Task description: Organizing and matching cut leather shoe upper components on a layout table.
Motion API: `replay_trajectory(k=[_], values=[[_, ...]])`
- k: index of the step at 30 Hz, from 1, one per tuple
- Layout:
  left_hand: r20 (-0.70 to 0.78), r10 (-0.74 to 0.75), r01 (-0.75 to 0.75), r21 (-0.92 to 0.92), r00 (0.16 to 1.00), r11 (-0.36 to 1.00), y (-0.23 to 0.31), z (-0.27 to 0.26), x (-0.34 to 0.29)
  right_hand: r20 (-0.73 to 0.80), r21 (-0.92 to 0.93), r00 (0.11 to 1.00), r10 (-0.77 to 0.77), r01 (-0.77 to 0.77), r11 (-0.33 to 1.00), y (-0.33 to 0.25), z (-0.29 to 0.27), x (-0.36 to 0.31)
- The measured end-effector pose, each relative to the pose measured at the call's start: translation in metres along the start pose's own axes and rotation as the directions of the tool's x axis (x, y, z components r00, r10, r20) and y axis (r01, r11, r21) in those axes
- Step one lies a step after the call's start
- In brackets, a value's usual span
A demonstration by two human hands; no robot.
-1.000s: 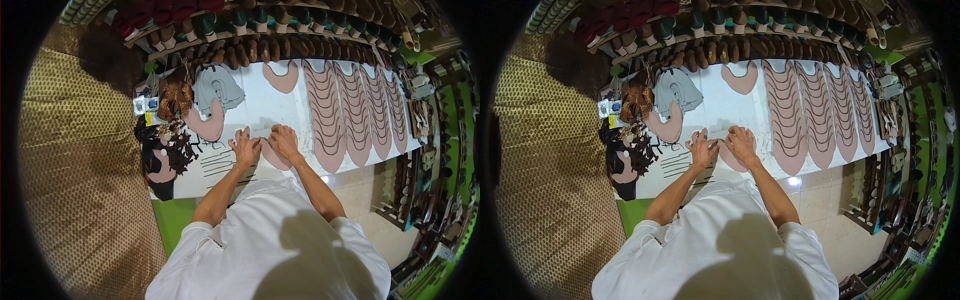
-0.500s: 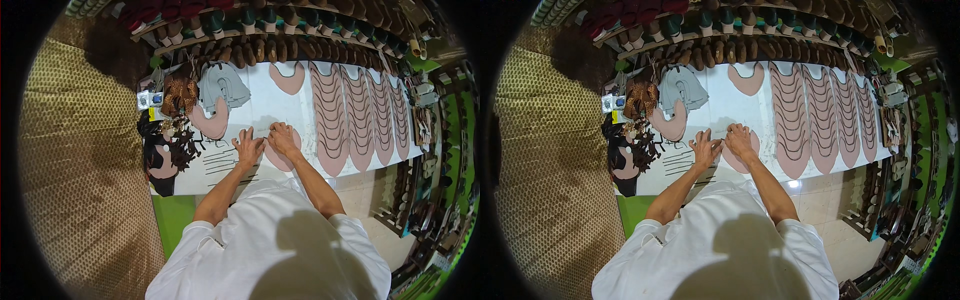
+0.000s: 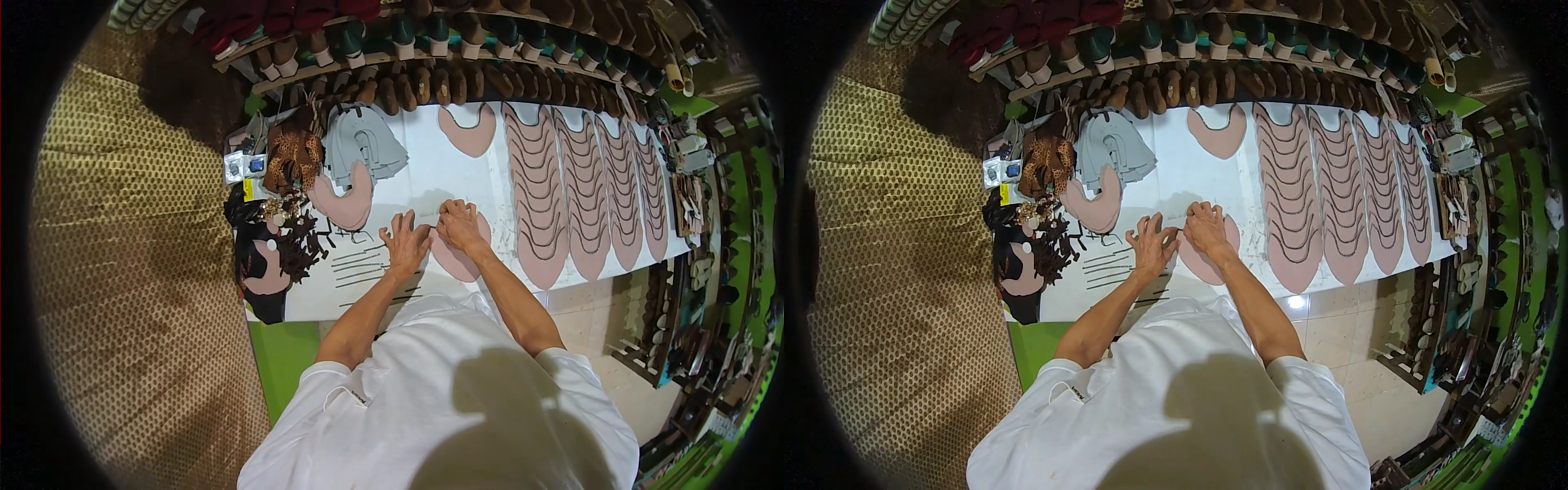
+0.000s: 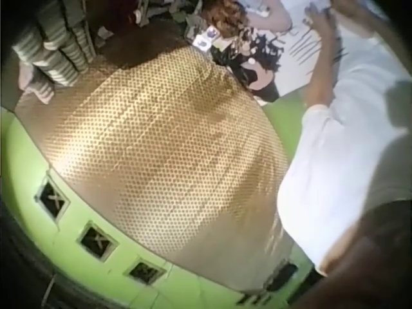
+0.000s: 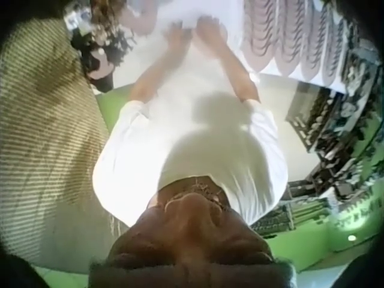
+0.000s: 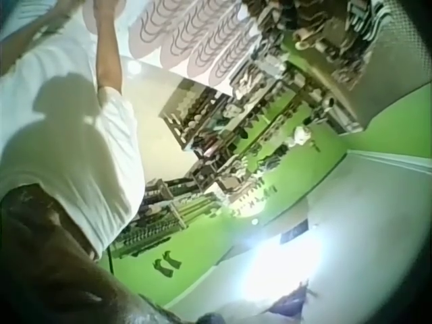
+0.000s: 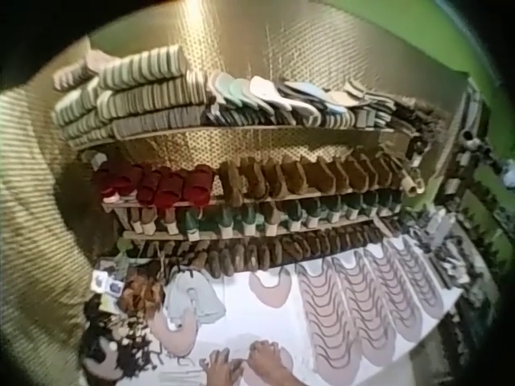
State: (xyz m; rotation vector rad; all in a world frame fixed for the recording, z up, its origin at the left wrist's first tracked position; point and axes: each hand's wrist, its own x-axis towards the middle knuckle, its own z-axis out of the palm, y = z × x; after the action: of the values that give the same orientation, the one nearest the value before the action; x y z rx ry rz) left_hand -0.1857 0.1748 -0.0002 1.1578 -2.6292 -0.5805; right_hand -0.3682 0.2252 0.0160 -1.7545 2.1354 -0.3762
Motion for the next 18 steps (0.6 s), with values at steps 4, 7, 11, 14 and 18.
replay_trajectory(k=[4, 7, 11, 14, 18], values=[[0.064, 0.035, -0.04, 0.085, 0.997, 0.996, 0.006, -0.004, 0.002, -0.004, -0.017, 1.0, 0.028, -0.028, 0.999, 0.0, -0.002, -0.001], [0.063, 0.128, -0.139, 0.214, 0.99, 0.967, 0.0, -0.006, 0.003, -0.001, 0.018, 1.0, 0.021, -0.021, 1.0, -0.001, -0.007, -0.007], [0.068, 0.188, -0.199, 0.268, 0.98, 0.943, -0.003, -0.005, 0.001, -0.156, 0.163, 0.982, 0.107, -0.081, 0.983, 0.002, -0.008, -0.038], [0.091, 0.19, -0.208, 0.272, 0.978, 0.94, -0.005, -0.004, -0.002, -0.242, 0.167, 0.963, 0.117, -0.077, 0.983, 0.006, -0.005, -0.059], [0.11, 0.174, -0.199, 0.277, 0.979, 0.94, -0.007, -0.004, -0.001, -0.31, 0.127, 0.949, 0.053, -0.014, 0.992, 0.012, -0.001, -0.059]])
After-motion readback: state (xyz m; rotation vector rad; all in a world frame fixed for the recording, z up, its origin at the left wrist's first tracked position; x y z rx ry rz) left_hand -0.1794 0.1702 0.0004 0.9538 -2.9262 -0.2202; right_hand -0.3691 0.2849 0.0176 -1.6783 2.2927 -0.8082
